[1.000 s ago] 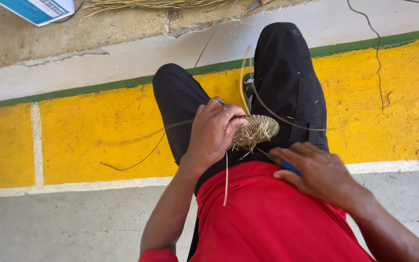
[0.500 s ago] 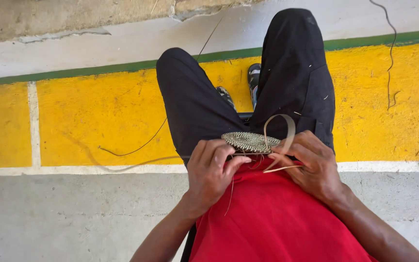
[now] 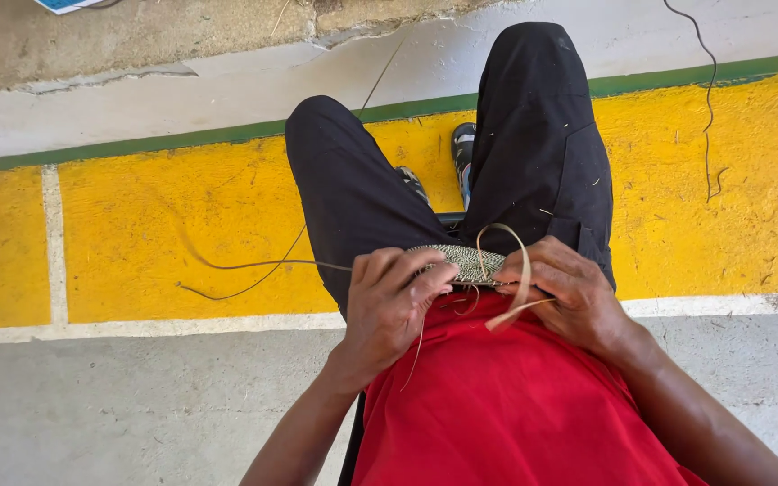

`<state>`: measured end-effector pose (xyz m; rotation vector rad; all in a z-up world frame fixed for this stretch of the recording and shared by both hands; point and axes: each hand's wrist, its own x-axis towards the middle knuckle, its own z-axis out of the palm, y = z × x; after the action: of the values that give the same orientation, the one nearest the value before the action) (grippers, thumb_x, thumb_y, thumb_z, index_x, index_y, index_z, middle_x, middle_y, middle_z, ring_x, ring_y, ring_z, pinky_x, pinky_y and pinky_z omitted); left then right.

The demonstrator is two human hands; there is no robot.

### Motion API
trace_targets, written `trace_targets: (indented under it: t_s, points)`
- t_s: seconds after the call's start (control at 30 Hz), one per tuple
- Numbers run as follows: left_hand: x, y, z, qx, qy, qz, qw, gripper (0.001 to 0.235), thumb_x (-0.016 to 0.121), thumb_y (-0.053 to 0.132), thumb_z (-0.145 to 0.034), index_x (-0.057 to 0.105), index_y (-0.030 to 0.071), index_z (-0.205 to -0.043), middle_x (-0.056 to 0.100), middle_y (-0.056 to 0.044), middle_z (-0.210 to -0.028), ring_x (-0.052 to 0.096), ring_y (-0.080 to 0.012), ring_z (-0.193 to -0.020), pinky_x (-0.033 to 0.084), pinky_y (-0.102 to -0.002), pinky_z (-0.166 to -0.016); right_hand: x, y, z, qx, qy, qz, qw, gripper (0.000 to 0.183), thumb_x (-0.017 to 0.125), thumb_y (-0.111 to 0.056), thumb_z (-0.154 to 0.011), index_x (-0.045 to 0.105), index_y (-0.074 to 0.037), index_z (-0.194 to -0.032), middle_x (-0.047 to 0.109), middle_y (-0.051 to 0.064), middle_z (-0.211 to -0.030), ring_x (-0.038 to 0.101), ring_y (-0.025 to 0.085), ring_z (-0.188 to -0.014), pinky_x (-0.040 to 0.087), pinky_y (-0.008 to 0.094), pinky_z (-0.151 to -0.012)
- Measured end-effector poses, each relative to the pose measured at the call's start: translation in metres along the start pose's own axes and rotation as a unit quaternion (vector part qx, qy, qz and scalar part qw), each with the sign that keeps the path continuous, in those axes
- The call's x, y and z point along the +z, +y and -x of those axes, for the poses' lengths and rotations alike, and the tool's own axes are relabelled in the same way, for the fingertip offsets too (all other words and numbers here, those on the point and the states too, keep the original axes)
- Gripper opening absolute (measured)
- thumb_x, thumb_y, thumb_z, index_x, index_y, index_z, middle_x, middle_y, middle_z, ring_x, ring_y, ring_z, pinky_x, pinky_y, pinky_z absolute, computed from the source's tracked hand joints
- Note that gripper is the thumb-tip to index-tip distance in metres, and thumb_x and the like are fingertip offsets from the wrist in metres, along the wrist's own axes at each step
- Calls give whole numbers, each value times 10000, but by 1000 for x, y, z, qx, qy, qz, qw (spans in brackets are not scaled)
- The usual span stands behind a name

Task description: Weaving a small circular coaster or mat using thin plant-based strips and a blue-handled awl-like tool.

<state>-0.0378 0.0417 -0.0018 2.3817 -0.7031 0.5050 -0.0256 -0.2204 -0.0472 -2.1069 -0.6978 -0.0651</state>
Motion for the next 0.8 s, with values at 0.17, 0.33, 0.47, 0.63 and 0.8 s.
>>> trace_targets:
  t_s: [0.17,0.33,0.47,0.63,0.8]
  points:
    - [7,9,-4,-13,-112,61,992,407,665,22,-966,691,234,-1312,669,73,-1110,556,-151,-994,401,-332,-892,-28,-4,-20,-42,-38,-34,998,254,782,-120,-805,733,-103,-1053,718,46,-1029,694,224,-961,583,366,-826]
    - [-7,4,-24,-39,-164,121,978,367,650,20,-942,756,225,-1226,676,74,-1029,542,-146,-923,388,-332,-833,-26,13,-25,-29,-59,-135,989,243,785,-119,-820,734,-106,-1057,736,35,-978,725,193,-928,588,345,-811]
    - [-3,-2,-25,-99,-156,163,969,214,720,140,-949,750,195,-1154,667,65,-1011,551,-142,-918,397,-332,-828,-14,17,-30,-13,-44,-147,988,256,799,-91,-825,754,-108,-1076,743,43,-987,716,190,-933,601,334,-807]
    - [8,-1,-37,-61,-90,78,991,191,711,132,-947,744,189,-1127,656,48,-964,562,-176,-928,392,-354,-828,-14,36,-44,117,-82,-220,965,233,719,-119,-885,732,-86,-1114,750,12,-1036,739,139,-942,628,303,-803]
    - [25,-17,-52,-35,-62,102,992,186,639,118,-994,696,167,-1164,688,33,-1025,594,-185,-982,401,-348,-871,-1,53,-92,186,-99,-223,952,206,619,-211,-1003,730,-94,-1132,716,-37,-839,632,81,-734,547,258,-652]
